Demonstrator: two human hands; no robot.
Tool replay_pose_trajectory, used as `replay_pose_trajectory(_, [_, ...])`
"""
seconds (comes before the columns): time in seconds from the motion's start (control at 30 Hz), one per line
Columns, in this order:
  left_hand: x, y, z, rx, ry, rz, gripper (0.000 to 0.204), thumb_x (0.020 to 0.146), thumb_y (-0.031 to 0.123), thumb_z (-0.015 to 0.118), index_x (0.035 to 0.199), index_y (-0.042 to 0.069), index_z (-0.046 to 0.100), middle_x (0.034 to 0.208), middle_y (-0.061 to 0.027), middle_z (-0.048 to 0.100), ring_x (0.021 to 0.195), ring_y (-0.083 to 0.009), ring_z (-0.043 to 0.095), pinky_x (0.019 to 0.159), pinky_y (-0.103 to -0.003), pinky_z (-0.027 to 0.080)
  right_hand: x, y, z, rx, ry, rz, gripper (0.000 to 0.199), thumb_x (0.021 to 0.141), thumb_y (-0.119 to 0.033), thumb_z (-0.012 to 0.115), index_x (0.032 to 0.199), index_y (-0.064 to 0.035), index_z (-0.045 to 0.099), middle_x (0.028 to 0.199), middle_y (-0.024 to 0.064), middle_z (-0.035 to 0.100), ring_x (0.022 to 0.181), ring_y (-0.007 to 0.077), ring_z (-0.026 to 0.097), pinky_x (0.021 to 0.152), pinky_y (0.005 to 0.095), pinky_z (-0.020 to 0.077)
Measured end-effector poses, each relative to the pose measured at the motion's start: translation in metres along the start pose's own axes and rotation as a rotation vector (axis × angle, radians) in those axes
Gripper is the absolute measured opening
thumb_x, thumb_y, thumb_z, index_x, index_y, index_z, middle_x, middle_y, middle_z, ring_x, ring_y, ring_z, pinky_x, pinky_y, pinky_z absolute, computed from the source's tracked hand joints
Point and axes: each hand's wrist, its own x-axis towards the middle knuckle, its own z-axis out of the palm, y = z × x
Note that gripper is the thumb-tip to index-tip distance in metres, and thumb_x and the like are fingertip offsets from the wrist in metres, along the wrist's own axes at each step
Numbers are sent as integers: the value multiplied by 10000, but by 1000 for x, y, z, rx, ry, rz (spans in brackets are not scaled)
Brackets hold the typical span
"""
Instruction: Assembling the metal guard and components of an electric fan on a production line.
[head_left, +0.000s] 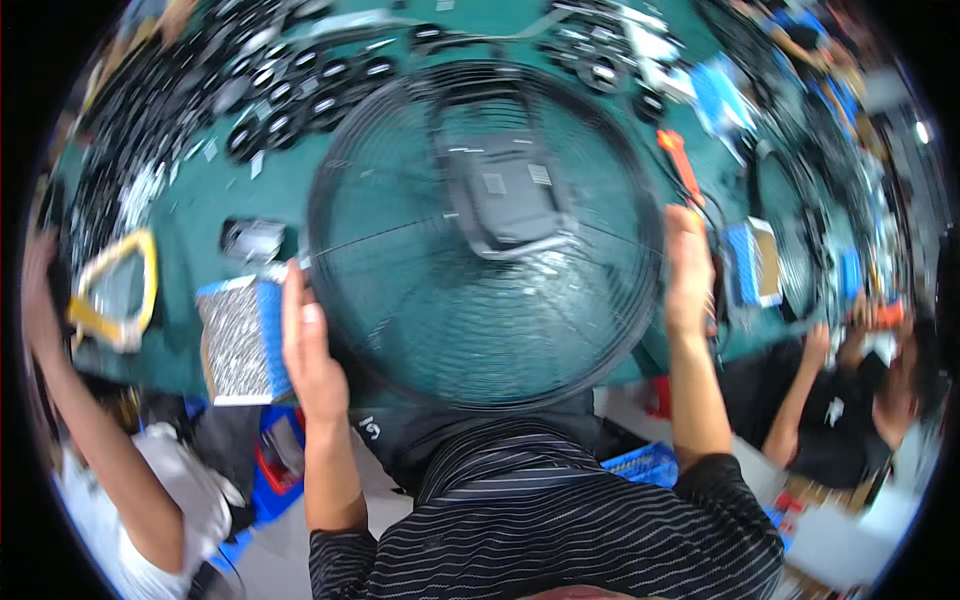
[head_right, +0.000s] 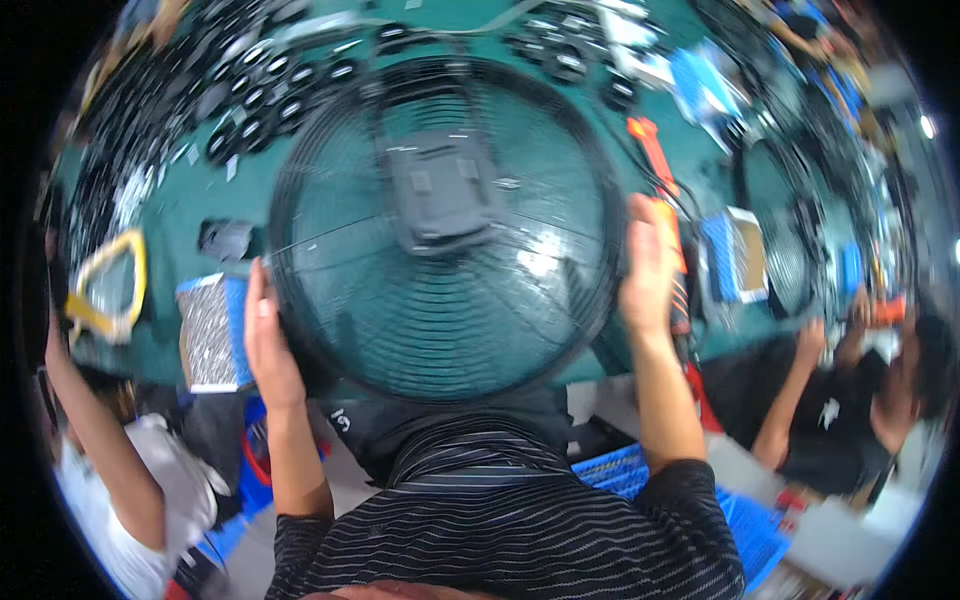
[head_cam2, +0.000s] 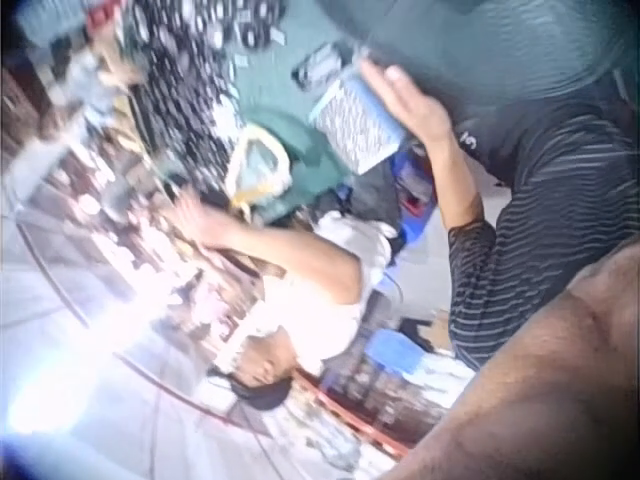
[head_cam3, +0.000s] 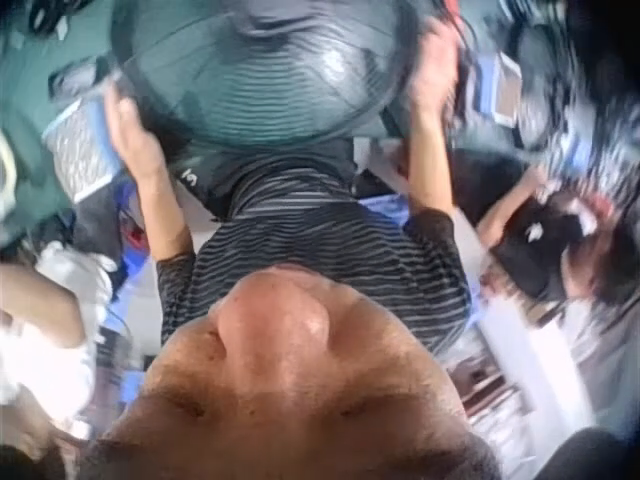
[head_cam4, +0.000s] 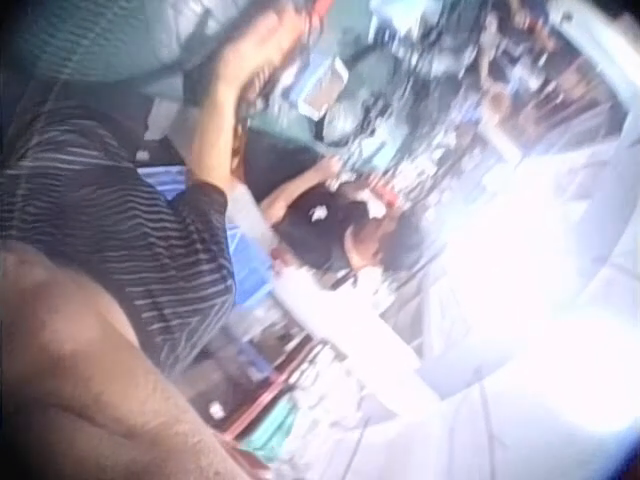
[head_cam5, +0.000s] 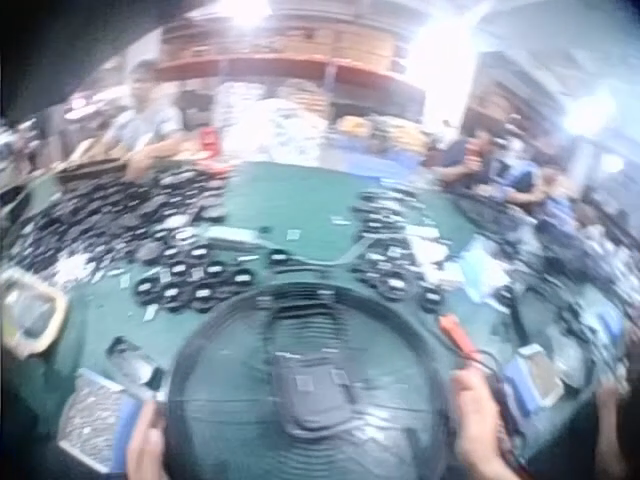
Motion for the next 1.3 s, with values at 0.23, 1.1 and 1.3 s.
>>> replay_pose_trajectory(0.23, [5, -3, 33, -27, 129, -40, 529, 969, 97, 480, 1462, -74, 397, 1514, -179, 420, 1379, -260, 405, 1168, -365, 251, -29, 13, 0, 27, -44, -104, 631, 992, -297, 547, 1464, 79, 362, 1540, 248, 355, 1458, 315, 314, 1192, 380, 219])
replay_pose_trajectory(1.1, [67, -42, -51, 11, 32, -148, 589, 1005, 245, 402, 1493, -75, 330, 1470, -178, 436, 1328, -250, 447, 1152, -369, 297, -69, 16, -84, 33, -523, -85, 1082, 683, -87, 863, 1545, -3, 215, 1608, 241, 184, 1492, 385, 212, 1202, 454, 250])
replay_pose_trajectory(1.3, [67, -33, -37, 116, 155, -157, 594, 992, 231, 416, 1490, -82, 332, 1471, -178, 439, 1323, -253, 453, 1147, -363, 302, -70, 19, -84, 53, -526, -157, 1007, 692, -132, 856, 1491, 58, 273, 1600, 278, 146, 1490, 419, 182, 1191, 454, 275])
